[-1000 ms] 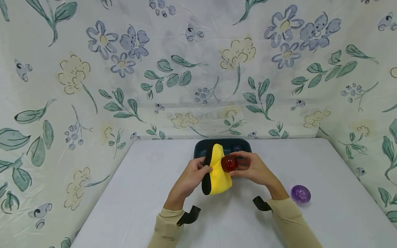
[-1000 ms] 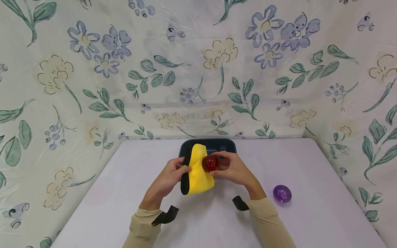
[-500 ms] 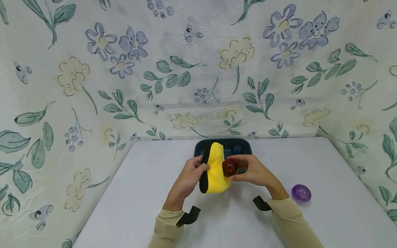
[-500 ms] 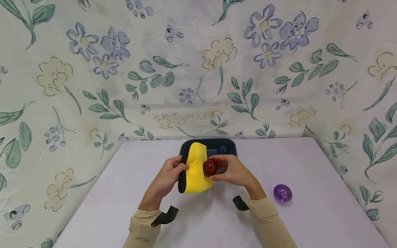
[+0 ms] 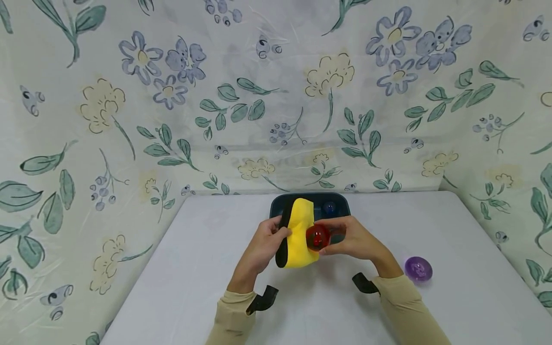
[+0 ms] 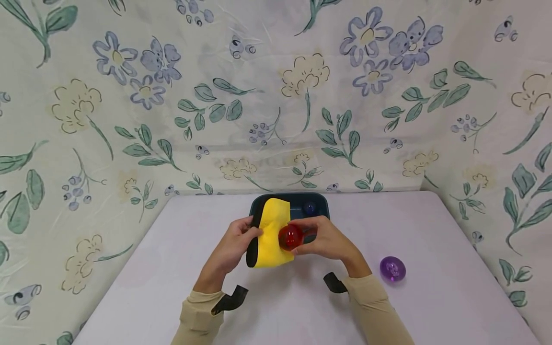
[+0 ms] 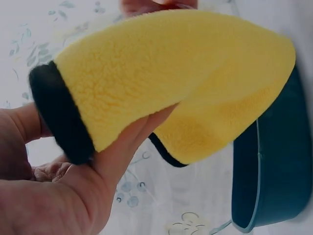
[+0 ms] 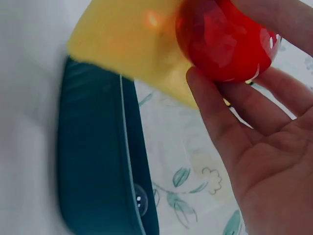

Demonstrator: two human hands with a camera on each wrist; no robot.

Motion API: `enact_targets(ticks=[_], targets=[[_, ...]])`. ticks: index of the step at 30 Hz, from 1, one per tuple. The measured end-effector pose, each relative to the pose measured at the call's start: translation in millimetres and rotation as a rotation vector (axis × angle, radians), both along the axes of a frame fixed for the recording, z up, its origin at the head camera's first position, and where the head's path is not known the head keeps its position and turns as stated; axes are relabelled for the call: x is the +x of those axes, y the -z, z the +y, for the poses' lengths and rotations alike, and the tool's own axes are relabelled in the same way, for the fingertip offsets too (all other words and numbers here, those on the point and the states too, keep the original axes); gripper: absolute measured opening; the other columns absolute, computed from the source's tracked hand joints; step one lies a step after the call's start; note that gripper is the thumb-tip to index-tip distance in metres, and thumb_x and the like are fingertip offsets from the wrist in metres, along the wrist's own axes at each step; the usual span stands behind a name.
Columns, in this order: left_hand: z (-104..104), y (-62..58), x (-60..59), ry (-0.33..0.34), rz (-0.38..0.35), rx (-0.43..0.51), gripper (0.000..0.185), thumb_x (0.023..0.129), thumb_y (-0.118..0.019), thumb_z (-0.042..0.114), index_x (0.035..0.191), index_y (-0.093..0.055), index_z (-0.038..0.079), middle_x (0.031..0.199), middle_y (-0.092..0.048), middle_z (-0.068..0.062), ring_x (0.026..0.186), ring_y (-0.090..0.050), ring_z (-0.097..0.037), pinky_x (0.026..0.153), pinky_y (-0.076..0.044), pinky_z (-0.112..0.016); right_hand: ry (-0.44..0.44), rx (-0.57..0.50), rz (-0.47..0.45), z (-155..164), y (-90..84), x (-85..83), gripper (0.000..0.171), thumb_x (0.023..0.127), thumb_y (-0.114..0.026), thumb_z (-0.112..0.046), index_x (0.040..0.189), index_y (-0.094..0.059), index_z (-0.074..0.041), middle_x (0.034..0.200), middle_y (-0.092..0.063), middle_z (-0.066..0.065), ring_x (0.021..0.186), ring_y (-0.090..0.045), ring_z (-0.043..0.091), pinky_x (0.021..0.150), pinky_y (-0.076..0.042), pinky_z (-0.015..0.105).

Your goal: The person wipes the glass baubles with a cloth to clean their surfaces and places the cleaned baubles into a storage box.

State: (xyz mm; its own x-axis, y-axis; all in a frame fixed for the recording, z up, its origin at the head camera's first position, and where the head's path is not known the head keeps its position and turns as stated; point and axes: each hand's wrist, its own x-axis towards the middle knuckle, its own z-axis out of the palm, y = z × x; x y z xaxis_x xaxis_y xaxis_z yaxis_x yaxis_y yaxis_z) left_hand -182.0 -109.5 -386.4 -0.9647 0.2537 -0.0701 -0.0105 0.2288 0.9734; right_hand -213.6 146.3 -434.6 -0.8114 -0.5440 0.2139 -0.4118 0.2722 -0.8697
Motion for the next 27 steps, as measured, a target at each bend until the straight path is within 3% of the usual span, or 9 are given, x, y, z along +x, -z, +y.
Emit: enact_targets(ticks=[3,10,22,27], targets=[[0,0.8,-0.5,-0.001,0.009,-0.017,0.042,0.102,-0.052,0.011,0.141,-0.055,-0.005,0.121,-0.066,-0.024,0.092,-0.068,-0.019,0.094,-0.063,-0.040,-0.023,-0.024,-0.012,-2,-3.3,2.7,0.065,0.080,-0.087,-0.014,0.139,-0.063,-0.003,0.132,-0.070,0.016,0.117,-0.070,0.032,0.102,-0.059,0.046],[2,2.6,-0.4,-0.002,0.006,-0.048,0.039,0.101,-0.052,0.011,0.137,-0.057,-0.004,0.116,-0.066,-0.022,0.091,-0.066,-0.020,0.092,-0.064,-0.040,-0.033,-0.079,-0.040,-6,-6.2,5.6,0.066,0.081,-0.086,-0.008,0.141,-0.060,0.001,0.140,-0.063,0.023,0.124,-0.065,0.045,0.096,-0.061,0.036],[1,6.0,-1.4,0.034,0.006,-0.052,0.036,0.102,-0.050,0.012,0.133,-0.057,-0.005,0.117,-0.068,-0.021,0.091,-0.068,-0.021,0.095,-0.063,-0.043,0.012,-0.213,0.002,-11,-4.9,6.8,0.063,0.082,-0.084,-0.005,0.140,-0.061,-0.002,0.142,-0.063,0.020,0.123,-0.068,0.028,0.100,-0.059,0.031],[0,5.5,0.4,0.055,0.002,-0.051,0.036,0.101,-0.050,0.012,0.132,-0.057,-0.005,0.117,-0.070,-0.021,0.092,-0.069,-0.021,0.096,-0.062,-0.042,0.061,-0.231,0.037,-12,-3.3,5.8,0.061,0.082,-0.084,-0.005,0.139,-0.063,-0.006,0.143,-0.060,0.017,0.124,-0.066,0.034,0.100,-0.059,0.033]])
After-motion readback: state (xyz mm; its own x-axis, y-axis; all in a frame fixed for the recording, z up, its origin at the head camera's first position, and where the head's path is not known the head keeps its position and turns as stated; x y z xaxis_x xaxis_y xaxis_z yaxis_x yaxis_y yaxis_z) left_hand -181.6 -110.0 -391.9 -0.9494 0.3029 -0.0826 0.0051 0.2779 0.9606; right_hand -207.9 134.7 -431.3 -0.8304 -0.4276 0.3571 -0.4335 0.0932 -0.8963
